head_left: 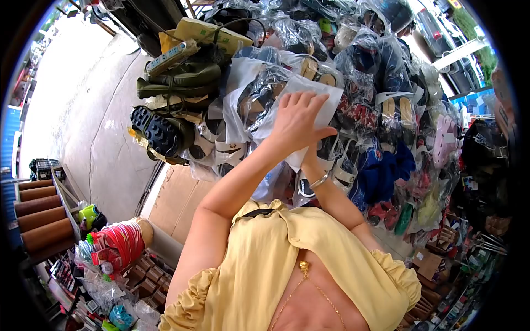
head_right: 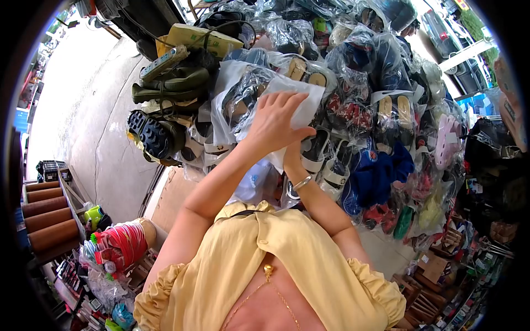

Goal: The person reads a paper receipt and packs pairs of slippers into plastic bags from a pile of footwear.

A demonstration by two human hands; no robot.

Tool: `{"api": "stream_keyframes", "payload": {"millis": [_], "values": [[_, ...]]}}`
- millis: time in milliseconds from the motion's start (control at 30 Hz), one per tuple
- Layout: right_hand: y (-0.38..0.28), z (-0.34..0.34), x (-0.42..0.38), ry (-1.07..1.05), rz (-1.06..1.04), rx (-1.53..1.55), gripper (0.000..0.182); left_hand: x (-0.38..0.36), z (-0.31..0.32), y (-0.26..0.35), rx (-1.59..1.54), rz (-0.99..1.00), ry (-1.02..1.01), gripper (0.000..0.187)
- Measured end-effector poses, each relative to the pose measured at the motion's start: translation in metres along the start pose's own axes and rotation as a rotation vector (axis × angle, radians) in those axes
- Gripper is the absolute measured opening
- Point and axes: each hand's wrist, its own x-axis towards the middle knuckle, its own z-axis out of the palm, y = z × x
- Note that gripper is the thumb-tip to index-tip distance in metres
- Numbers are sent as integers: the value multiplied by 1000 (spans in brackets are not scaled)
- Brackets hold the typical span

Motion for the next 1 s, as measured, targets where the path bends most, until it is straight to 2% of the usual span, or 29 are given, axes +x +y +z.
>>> {"api": "stream_keyframes", "payload": {"millis": [33,100,133,200,233,267,300,333,367,433,500,533,800,1000], "values": [[5,-4,-1,6,15,6,38,1,8,-1,2,-1,-1,40],[9,-7,2,-18,4,-68,38,2,29,-13,229,7,-161,33],[-1,-4,1,-100,-100,-401,41,3,36,-21,230,10,-160,33],[-10,-5,3,-222,-336,-1059,47,8,47,-33,273,-90,-399,19],[-9,-10,7,-271,-479,-1379,50,13,47,-30,275,-83,-396,19],[13,-29,13,-322,-398,-1100,54,14,48,-25,193,-50,-298,13],[15,-32,9,-342,-356,-959,56,14,48,-19,110,-20,-204,8],[11,-22,0,-359,-315,-817,58,15,47,-12,108,-16,-208,8],[-1,-15,-12,-384,-392,-1051,60,16,46,-4,68,16,-165,6],[-7,-8,-16,-402,-470,-1284,61,18,46,1,27,52,-123,5],[-10,-5,-17,-422,-507,-1355,60,19,44,3,-97,46,2,5],[-9,-6,-14,-434,-516,-1366,59,19,42,5,-96,46,0,5],[0,1,-7,-381,-389,-1065,53,2,39,15,-140,43,-56,7],[-27,5,1,-343,-199,-816,48,11,33,12,-312,62,34,8]]}}
